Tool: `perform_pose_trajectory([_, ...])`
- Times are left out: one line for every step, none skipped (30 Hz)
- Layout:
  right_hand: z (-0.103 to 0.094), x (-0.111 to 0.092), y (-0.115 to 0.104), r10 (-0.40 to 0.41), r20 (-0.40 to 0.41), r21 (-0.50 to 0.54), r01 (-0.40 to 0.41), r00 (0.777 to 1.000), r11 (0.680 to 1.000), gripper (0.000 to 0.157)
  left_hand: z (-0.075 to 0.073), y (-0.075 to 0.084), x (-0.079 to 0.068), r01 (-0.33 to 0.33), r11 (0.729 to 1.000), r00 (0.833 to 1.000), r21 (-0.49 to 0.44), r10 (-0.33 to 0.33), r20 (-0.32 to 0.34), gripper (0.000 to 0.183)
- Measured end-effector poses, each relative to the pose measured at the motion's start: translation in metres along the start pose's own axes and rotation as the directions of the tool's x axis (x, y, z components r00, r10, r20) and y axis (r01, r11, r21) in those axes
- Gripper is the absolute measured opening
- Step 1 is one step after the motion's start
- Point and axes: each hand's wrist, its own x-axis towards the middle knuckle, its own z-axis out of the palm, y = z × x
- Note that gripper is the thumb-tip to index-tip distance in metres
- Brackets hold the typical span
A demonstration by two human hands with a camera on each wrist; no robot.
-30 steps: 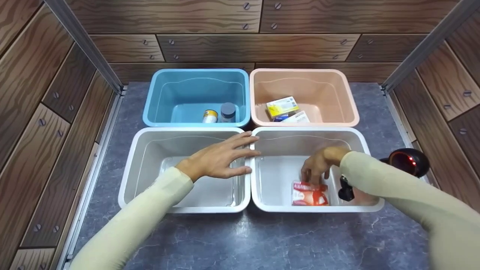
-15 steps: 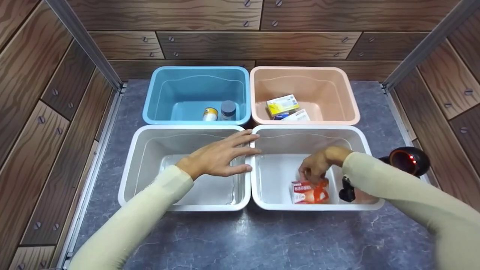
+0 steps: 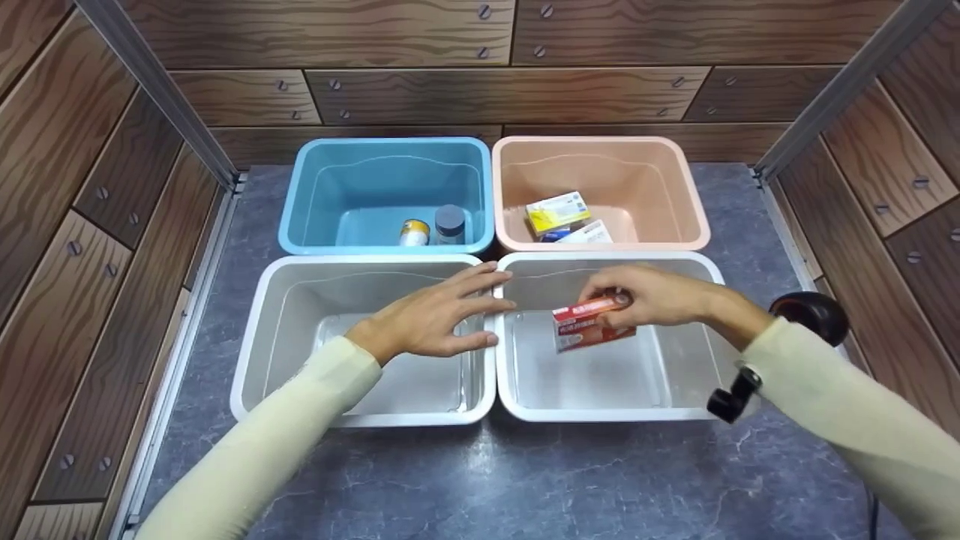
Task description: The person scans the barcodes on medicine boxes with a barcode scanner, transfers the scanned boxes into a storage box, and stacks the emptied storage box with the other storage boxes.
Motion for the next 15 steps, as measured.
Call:
perform_pose_trajectory([0.000,-0.004,-0.003,-0.011,-0.048,-0.022,0.010,0.999,1.000,0.029,0.000,0.000,0.000,0.000,1.000,1.000,0.002,0.000,0.000,0.060])
perform_pose_trajectory([0.000,-0.009,-0.006,-0.024,-0.090,-0.042,0.020,0.996,0.999,0.029,0.000,0.000,0.000,0.000,1.000,1.000,0.004,0.000,0.001,0.060])
perform_pose_trajectory([0.000,-0.014,-0.009,-0.032,-0.131,-0.060,0.024,0.991,0.998,0.029,0.000,0.000,0.000,0.000,1.000,1.000,0.004,0.000,0.002,0.060])
perform_pose_trajectory([0.000,-0.019,-0.011,-0.036,-0.164,-0.067,0.026,0.986,0.997,0.029,0.001,0.000,0.000,0.003,1.000,1.000,0.005,-0.003,0.005,0.060])
perform_pose_trajectory([0.000,-0.023,-0.013,-0.041,-0.192,-0.070,0.028,0.980,0.997,0.030,0.001,0.000,0.000,0.006,1.000,1.000,0.004,-0.006,0.008,0.061])
perform_pose_trajectory([0.001,-0.028,-0.015,-0.045,-0.216,-0.067,0.031,0.975,0.997,0.031,0.001,0.000,0.000,0.009,1.000,1.000,0.001,-0.009,0.010,0.061])
perform_pose_trajectory([0.002,-0.032,-0.017,-0.047,-0.240,-0.068,0.032,0.970,0.997,0.032,0.001,0.000,-0.001,0.014,1.000,1.000,-0.002,-0.014,0.011,0.062])
perform_pose_trajectory([0.003,-0.036,-0.019,-0.047,-0.259,-0.061,0.032,0.965,0.998,0.032,0.001,0.000,-0.001,0.017,1.000,1.000,-0.004,-0.017,0.012,0.062])
perform_pose_trajectory([0.004,-0.039,-0.021,-0.042,-0.279,-0.054,0.028,0.959,0.998,0.033,0.001,0.000,-0.002,0.020,1.000,1.000,-0.006,-0.020,0.011,0.062])
perform_pose_trajectory([0.005,-0.043,-0.022,-0.037,-0.299,-0.051,0.023,0.954,0.998,0.034,0.001,0.000,-0.002,0.022,1.000,1.000,-0.008,-0.022,0.010,0.062])
perform_pose_trajectory([0.007,-0.046,-0.023,-0.029,-0.317,-0.049,0.014,0.948,0.999,0.035,0.001,0.000,-0.002,0.023,1.000,1.000,-0.011,-0.023,0.008,0.062])
perform_pose_trajectory([0.009,-0.049,-0.023,-0.021,-0.336,-0.046,0.006,0.942,0.999,0.038,0.001,0.000,-0.002,0.022,1.000,1.000,-0.013,-0.022,0.006,0.061])
perform_pose_trajectory([0.011,-0.052,-0.023,-0.011,-0.350,-0.037,-0.002,0.937,0.999,0.042,0.001,0.000,-0.002,0.021,1.000,1.000,-0.014,-0.021,0.005,0.061])
perform_pose_trajectory([0.013,-0.055,-0.022,-0.002,-0.359,-0.028,-0.009,0.933,1.000,0.048,0.001,0.001,-0.002,0.020,1.000,1.000,-0.014,-0.020,0.006,0.061])
perform_pose_trajectory([0.015,-0.058,-0.020,0.009,-0.364,-0.021,-0.018,0.931,1.000,0.056,0.001,0.001,-0.001,0.021,1.000,1.000,-0.014,-0.021,0.008,0.061])
